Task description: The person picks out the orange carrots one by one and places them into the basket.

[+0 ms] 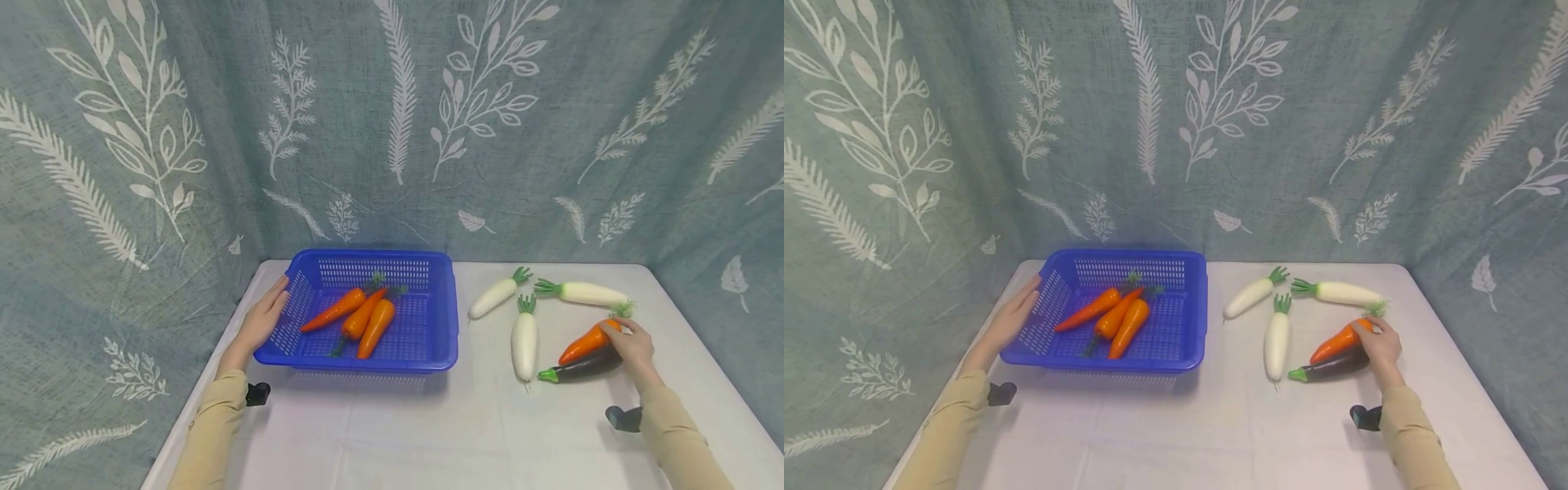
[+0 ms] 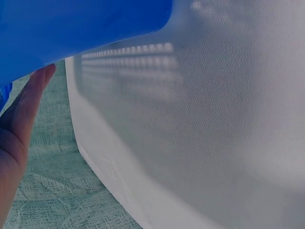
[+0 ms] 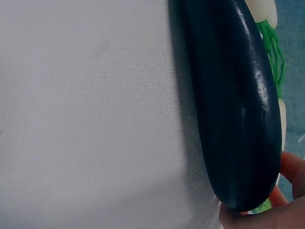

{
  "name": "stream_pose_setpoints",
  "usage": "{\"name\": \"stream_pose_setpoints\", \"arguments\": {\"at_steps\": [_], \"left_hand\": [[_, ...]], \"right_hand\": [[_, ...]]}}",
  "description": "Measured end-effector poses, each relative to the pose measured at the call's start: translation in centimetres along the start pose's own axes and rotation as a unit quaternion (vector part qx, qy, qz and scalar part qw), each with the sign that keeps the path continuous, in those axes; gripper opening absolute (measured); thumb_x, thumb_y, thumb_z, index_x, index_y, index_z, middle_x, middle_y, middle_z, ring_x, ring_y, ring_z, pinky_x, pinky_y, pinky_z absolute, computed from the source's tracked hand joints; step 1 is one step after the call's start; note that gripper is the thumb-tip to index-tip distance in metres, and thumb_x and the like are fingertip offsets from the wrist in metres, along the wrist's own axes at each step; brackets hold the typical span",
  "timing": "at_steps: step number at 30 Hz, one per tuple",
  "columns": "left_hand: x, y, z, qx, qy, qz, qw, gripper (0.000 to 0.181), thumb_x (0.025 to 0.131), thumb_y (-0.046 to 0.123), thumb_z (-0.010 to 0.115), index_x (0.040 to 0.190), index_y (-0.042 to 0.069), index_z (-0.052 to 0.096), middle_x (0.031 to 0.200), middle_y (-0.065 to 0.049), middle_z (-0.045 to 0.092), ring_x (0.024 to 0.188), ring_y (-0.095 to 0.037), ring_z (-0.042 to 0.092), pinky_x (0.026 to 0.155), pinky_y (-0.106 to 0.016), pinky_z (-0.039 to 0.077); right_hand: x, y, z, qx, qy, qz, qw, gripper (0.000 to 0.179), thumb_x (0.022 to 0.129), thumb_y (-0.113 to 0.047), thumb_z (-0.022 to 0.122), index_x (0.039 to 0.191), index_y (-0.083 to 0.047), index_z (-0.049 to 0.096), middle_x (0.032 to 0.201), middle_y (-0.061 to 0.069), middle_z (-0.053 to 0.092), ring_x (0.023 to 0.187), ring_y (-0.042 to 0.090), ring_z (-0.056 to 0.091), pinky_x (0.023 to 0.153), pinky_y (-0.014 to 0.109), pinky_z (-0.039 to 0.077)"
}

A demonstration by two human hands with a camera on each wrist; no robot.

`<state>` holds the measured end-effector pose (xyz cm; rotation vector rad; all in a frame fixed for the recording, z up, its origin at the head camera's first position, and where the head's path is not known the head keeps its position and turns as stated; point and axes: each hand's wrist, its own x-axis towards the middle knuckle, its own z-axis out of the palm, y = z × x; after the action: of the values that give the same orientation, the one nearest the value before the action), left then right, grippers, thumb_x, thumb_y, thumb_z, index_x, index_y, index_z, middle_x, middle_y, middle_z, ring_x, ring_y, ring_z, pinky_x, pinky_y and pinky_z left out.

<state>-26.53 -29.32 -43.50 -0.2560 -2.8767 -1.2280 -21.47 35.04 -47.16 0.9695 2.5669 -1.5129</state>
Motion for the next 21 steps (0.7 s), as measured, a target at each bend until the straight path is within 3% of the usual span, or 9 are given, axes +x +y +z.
{"name": "stream_pose_setpoints", "arguments": {"at_steps": [7,21], "left_hand": [[0.06,-0.08,-0.06,0.001,-0.001,-0.002,1.0000,0.054,0.108,0.028,0.032,0.151,-0.004,0.025,0.159,-0.020,0.019,0.145,-0.041,0.017,0.117,-0.056,0.014],[0.06,-0.05,0.00,0.002,0.004,0.005,1.0000,0.053,0.108,0.027,0.032,0.151,-0.005,0.027,0.158,-0.021,0.021,0.144,-0.041,0.018,0.117,-0.056,0.015]], "right_hand": [[0.07,-0.05,0.08,-0.009,0.003,-0.001,1.0000,0.064,0.100,-0.030,0.044,0.148,0.008,0.027,0.151,0.036,0.021,0.135,0.049,0.028,0.113,0.056,0.025],[0.17,0.02,0.10,0.005,0.011,0.013,0.9998,0.065,0.099,-0.032,0.045,0.149,0.006,0.027,0.151,0.035,0.021,0.136,0.049,0.027,0.115,0.055,0.024]]}}
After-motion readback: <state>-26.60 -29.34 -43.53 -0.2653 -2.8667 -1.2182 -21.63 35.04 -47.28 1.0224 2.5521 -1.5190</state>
